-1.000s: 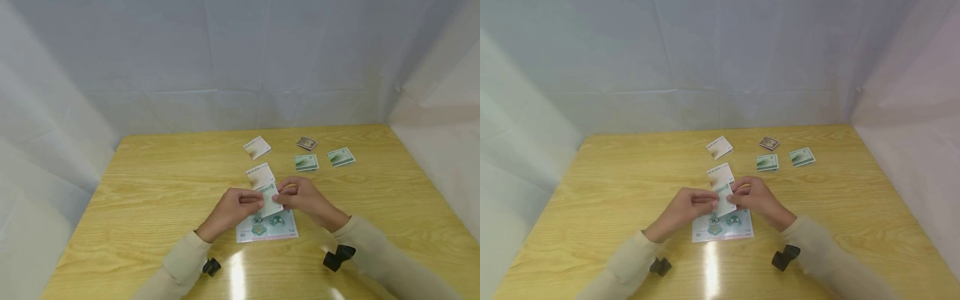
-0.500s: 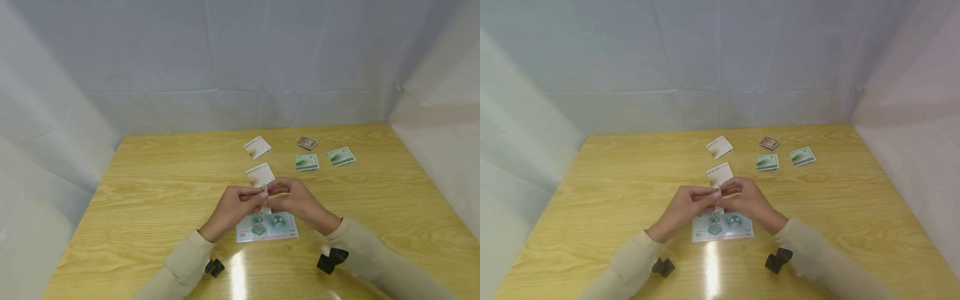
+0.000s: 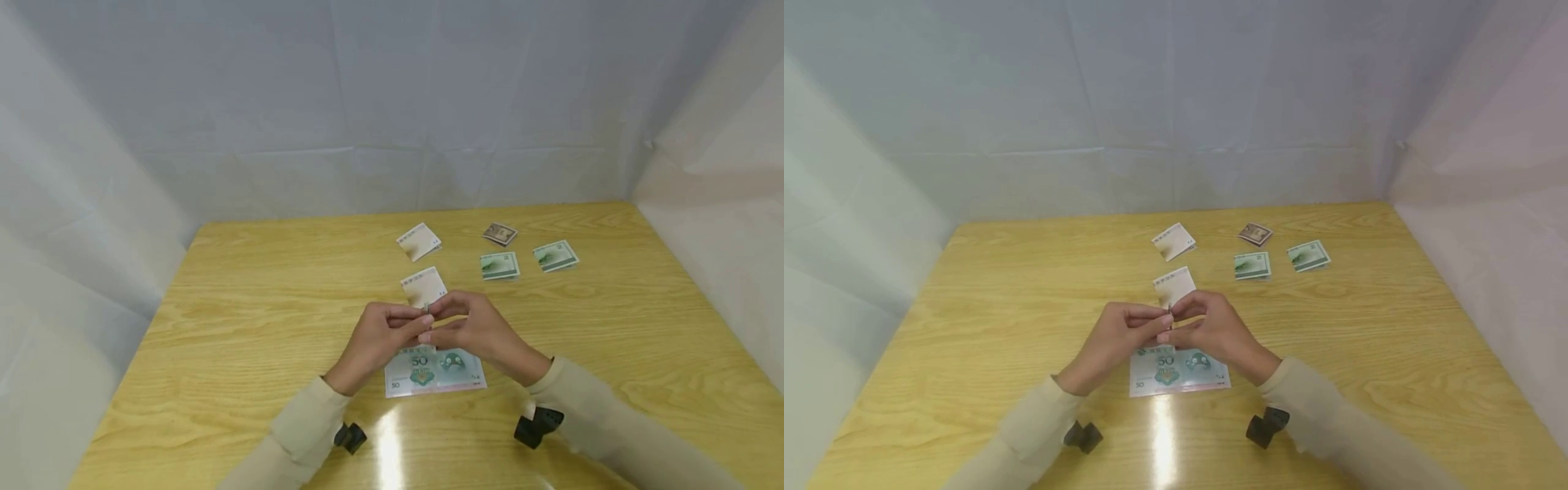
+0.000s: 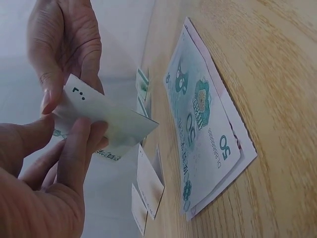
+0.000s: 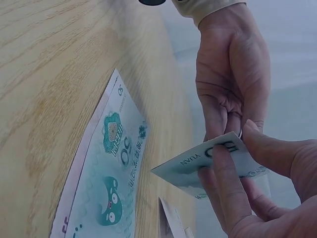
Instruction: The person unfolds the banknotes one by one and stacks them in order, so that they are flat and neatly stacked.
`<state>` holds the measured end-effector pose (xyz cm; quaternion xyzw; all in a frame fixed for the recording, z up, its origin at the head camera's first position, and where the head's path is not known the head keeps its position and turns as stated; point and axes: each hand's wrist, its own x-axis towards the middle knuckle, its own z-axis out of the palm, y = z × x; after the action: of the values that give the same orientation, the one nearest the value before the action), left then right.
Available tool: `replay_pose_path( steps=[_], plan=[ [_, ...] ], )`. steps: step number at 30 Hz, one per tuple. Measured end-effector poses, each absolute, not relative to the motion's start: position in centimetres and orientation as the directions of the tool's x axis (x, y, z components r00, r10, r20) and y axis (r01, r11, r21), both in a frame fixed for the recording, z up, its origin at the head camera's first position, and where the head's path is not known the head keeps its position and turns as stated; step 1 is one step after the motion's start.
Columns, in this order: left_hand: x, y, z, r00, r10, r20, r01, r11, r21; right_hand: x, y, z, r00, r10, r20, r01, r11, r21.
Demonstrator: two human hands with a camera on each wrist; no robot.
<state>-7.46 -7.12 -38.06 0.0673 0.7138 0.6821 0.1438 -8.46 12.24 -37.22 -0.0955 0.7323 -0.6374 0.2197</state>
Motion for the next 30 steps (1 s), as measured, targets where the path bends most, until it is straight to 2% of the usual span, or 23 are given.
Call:
replay_pose_path(
  steps=[12,21,30],
  plan=[
    [-7.4,-7.7,-37.9,-0.932,0.308,-0.193,-0.171,0.095,0.981,-8.5,12.3,-36.9,-0.897,-0.366,-0.248,0.178,0.213,-0.961],
    [-7.2,-8.5,-37.5,-0.954,0.201,-0.223,-0.194,0.154,0.969,-8.6,13.1,-36.1,-0.909,-0.309,-0.28,0.183,0.308,-0.934],
    [-7.0,-9.6,-37.6,-0.964,0.14,-0.227,-0.203,0.168,0.965,-8.8,14.4,-36.2,-0.92,-0.278,-0.276,0.183,0.318,-0.93]
  ],
)
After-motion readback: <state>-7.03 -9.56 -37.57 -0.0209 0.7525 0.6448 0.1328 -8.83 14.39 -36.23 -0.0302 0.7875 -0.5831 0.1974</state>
